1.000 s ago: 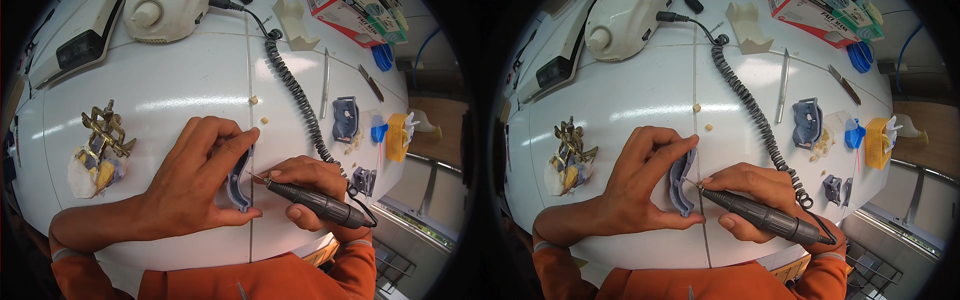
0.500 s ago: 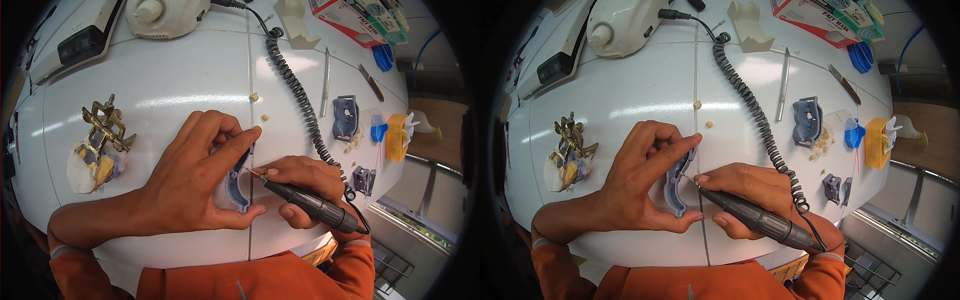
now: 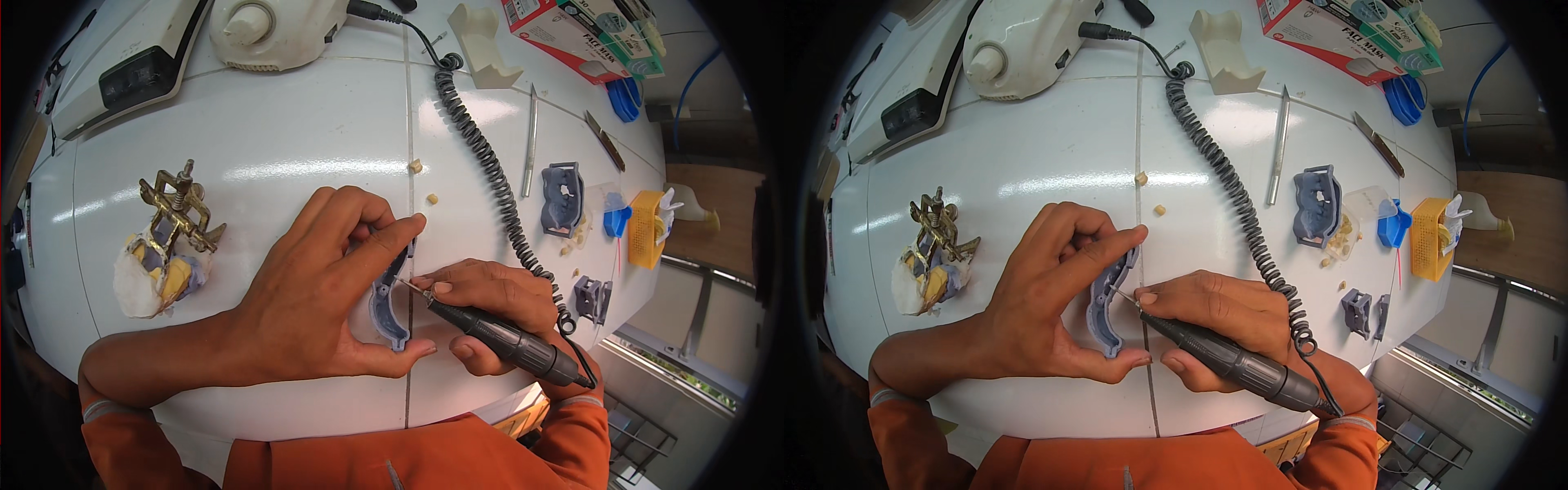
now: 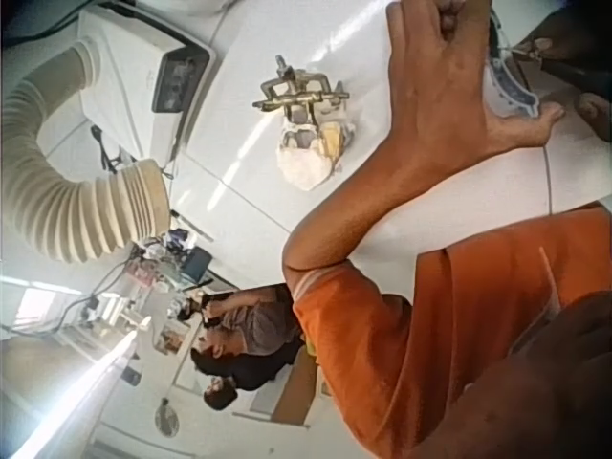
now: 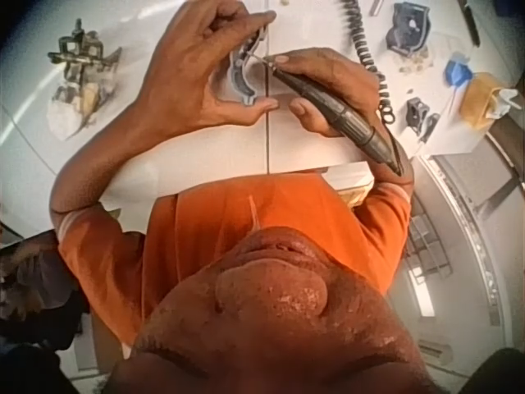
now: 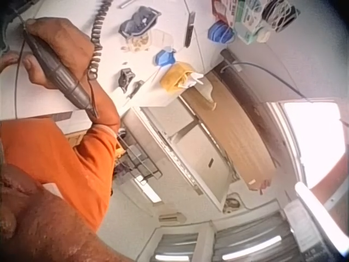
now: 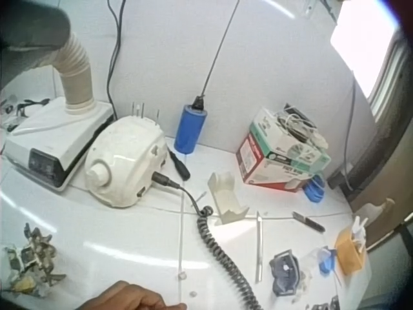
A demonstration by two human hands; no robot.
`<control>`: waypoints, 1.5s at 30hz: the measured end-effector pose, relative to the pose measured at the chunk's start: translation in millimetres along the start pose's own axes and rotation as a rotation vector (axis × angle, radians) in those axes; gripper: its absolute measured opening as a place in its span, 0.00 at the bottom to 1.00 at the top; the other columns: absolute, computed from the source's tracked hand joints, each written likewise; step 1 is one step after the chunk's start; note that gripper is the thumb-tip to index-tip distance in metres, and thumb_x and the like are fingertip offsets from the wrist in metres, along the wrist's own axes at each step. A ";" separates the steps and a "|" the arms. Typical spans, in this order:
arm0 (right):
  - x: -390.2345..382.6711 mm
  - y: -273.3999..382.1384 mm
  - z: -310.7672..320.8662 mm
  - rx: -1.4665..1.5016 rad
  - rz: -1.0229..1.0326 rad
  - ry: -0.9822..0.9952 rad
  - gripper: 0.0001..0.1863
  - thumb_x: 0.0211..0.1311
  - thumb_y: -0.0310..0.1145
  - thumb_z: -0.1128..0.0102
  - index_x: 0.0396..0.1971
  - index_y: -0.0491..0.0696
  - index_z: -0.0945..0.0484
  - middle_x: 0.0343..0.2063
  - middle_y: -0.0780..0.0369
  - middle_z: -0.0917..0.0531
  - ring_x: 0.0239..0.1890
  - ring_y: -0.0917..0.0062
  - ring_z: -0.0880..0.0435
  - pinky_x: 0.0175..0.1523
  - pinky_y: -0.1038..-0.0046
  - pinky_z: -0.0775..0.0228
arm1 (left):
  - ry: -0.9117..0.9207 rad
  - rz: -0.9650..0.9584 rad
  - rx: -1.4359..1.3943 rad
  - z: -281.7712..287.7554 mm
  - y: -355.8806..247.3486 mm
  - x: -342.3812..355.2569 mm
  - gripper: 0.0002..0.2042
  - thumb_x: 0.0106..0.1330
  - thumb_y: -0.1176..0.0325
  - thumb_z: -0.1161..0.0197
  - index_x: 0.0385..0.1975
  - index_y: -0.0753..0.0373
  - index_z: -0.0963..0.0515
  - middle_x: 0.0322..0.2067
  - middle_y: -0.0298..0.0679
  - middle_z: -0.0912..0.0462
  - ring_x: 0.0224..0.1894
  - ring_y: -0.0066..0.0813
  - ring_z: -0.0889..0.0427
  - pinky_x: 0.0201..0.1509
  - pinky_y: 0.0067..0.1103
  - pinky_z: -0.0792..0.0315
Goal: Using a rotary tool to drill or refine a gray dental model component.
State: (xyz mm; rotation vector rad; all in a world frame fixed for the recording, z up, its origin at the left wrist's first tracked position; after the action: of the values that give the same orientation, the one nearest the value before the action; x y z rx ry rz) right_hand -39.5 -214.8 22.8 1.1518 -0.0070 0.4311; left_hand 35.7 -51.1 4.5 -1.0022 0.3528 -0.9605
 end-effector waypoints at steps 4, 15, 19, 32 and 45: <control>-0.3 0.2 1.0 0.003 -0.020 0.008 0.23 0.64 0.40 0.28 0.52 0.39 0.17 0.43 0.44 0.10 0.45 0.54 0.07 0.50 0.61 0.13 | 0.004 0.011 -0.012 -0.1 0.2 0.5 0.48 0.41 0.51 0.11 0.64 0.67 0.22 0.50 0.44 0.30 0.49 0.39 0.28 0.47 0.29 0.28; 0.2 0.6 0.2 -0.013 -0.023 0.014 0.23 0.65 0.41 0.29 0.51 0.39 0.17 0.43 0.44 0.10 0.46 0.55 0.06 0.50 0.62 0.13 | -0.017 -0.006 -0.010 -0.7 1.0 0.2 0.47 0.41 0.51 0.12 0.63 0.68 0.21 0.50 0.44 0.30 0.49 0.38 0.28 0.47 0.28 0.28; -0.7 2.0 3.2 -0.013 0.032 0.038 0.25 0.60 0.31 0.28 0.57 0.37 0.19 0.49 0.48 0.11 0.47 0.59 0.07 0.52 0.66 0.14 | -0.010 0.027 -0.020 -0.8 2.0 -1.1 0.47 0.41 0.51 0.11 0.63 0.67 0.22 0.50 0.44 0.29 0.50 0.40 0.27 0.49 0.30 0.27; -25.2 -33.3 14.1 0.864 -0.374 -0.302 0.25 0.69 0.35 0.34 0.58 0.37 0.30 0.42 0.45 0.13 0.43 0.56 0.09 0.53 0.51 0.14 | -0.043 -0.023 0.051 0.6 0.3 -1.5 0.53 0.37 0.43 0.09 0.64 0.66 0.25 0.49 0.46 0.27 0.51 0.43 0.26 0.54 0.34 0.28; -18.0 -24.3 29.6 0.384 -0.129 -0.336 0.19 0.68 0.32 0.31 0.53 0.36 0.18 0.37 0.53 0.15 0.36 0.67 0.08 0.42 0.72 0.16 | -0.036 -0.026 0.061 1.7 -0.3 -0.2 0.52 0.37 0.41 0.10 0.63 0.66 0.24 0.48 0.45 0.27 0.49 0.42 0.26 0.52 0.33 0.28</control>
State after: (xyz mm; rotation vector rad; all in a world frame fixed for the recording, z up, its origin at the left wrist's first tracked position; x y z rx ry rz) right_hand -41.6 -255.0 9.7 1.5831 -0.1467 0.1205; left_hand 36.5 -50.1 5.7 -0.9691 0.2790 -0.9699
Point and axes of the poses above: each hand's wrist, its own x-axis towards the middle knuckle, its own z-axis out of the back of the hand, y = z × x, the point moved 7 cm from there along x, towards the middle knuckle
